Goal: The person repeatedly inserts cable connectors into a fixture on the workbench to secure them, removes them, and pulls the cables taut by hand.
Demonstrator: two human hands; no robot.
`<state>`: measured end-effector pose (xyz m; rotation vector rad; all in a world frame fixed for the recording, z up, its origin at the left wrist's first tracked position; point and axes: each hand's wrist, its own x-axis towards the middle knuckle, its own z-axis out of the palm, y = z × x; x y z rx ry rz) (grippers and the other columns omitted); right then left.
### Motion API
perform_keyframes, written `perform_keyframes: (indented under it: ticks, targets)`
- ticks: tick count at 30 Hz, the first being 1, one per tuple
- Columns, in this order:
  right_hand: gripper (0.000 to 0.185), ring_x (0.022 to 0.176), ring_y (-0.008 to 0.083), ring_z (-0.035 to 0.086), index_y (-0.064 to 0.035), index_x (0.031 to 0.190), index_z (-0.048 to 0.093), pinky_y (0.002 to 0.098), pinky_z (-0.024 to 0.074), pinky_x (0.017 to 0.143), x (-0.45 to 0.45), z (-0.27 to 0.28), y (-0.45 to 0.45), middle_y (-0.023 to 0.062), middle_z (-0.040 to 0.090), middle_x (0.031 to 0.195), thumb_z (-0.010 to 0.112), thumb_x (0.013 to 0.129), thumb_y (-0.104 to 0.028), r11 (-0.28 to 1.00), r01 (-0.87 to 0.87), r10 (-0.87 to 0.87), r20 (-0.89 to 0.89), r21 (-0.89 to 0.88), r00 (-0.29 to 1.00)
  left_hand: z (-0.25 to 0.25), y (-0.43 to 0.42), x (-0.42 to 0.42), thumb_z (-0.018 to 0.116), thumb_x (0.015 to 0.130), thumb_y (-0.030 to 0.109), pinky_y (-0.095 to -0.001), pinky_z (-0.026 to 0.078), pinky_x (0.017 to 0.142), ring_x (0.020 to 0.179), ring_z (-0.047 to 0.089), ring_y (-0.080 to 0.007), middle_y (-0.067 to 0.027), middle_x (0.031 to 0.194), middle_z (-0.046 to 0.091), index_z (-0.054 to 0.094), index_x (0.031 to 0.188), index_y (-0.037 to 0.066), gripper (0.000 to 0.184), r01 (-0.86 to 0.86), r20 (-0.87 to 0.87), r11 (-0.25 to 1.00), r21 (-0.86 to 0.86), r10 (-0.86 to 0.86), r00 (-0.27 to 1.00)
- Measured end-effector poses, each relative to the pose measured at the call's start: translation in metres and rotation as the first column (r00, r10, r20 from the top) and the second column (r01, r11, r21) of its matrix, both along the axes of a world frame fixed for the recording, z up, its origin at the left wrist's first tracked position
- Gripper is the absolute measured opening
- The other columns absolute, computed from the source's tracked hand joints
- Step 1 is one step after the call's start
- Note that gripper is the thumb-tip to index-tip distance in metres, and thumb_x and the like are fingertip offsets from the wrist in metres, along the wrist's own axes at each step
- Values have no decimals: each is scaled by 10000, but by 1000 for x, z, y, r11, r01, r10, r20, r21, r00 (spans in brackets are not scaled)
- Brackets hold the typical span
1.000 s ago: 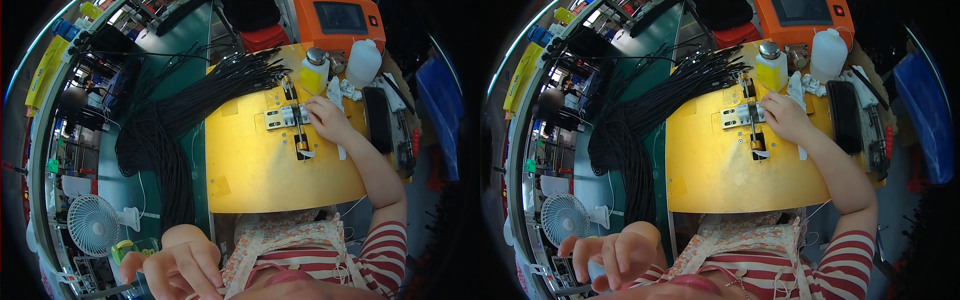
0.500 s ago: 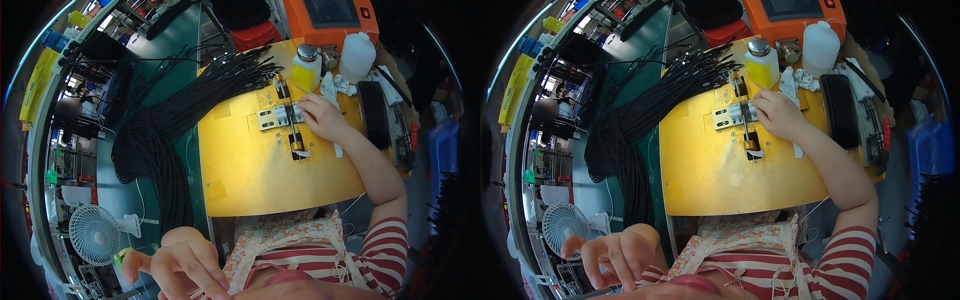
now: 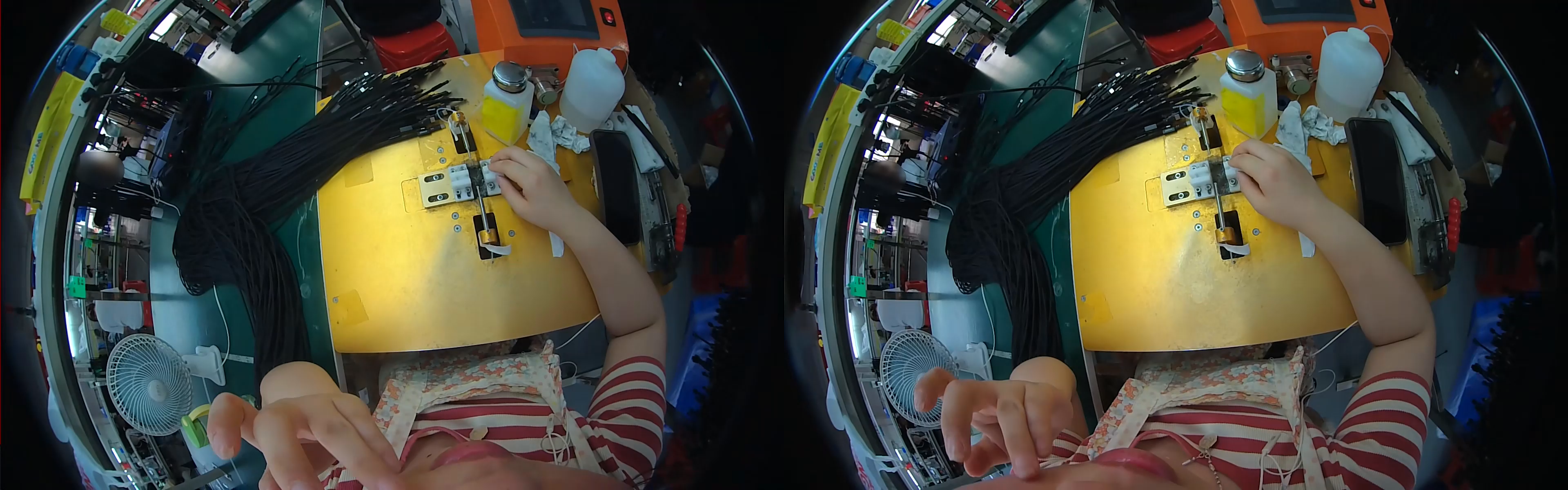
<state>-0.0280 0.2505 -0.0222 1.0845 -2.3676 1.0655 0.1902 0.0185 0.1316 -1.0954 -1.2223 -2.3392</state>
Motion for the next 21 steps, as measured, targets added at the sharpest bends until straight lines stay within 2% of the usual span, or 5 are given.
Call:
perform_keyframes:
  ticks: [7,13,16,19,21]
  targets:
    - [93,829,294,608,11,909,610,372,492,728,0,3,0,115,595,926,598,824,-23,1000,-9,9,19,-9,1000,4,-12,-6,541,943,66,-368,572,596,800,694,-313,-144,1169,533,171,1369,102,565,120,110,993,-3,-119,987]
    - [102,826,294,608,15,916,611,368,489,723,1,3,0,115,596,929,602,819,-13,1000,-13,13,16,-15,1000,0,-3,-13,531,939,47,-368,572,653,842,683,-312,-145,1184,527,177,1371,103,561,67,100,997,35,-70,992]
    - [100,823,294,608,15,915,611,368,488,721,1,3,0,115,597,929,601,819,-13,1000,-13,14,24,-17,1000,4,-5,-15,519,945,55,-391,559,708,875,673,-320,-144,1195,523,173,1375,112,554,219,152,972,83,-230,961]
    - [99,820,293,608,16,915,611,367,488,719,1,4,0,116,597,926,600,821,-13,1000,-16,17,18,-14,1000,4,-1,-16,577,905,86,-394,544,621,783,660,-353,-195,1034,632,390,1287,47,427,225,271,936,271,-298,915]
    - [98,819,293,609,16,914,611,367,489,718,0,4,1,116,598,924,599,821,-13,1000,-17,17,18,-14,1000,3,-10,-19,527,937,73,-393,550,686,843,667,-336,-162,1142,559,239,1349,101,503,299,225,940,167,-331,916]
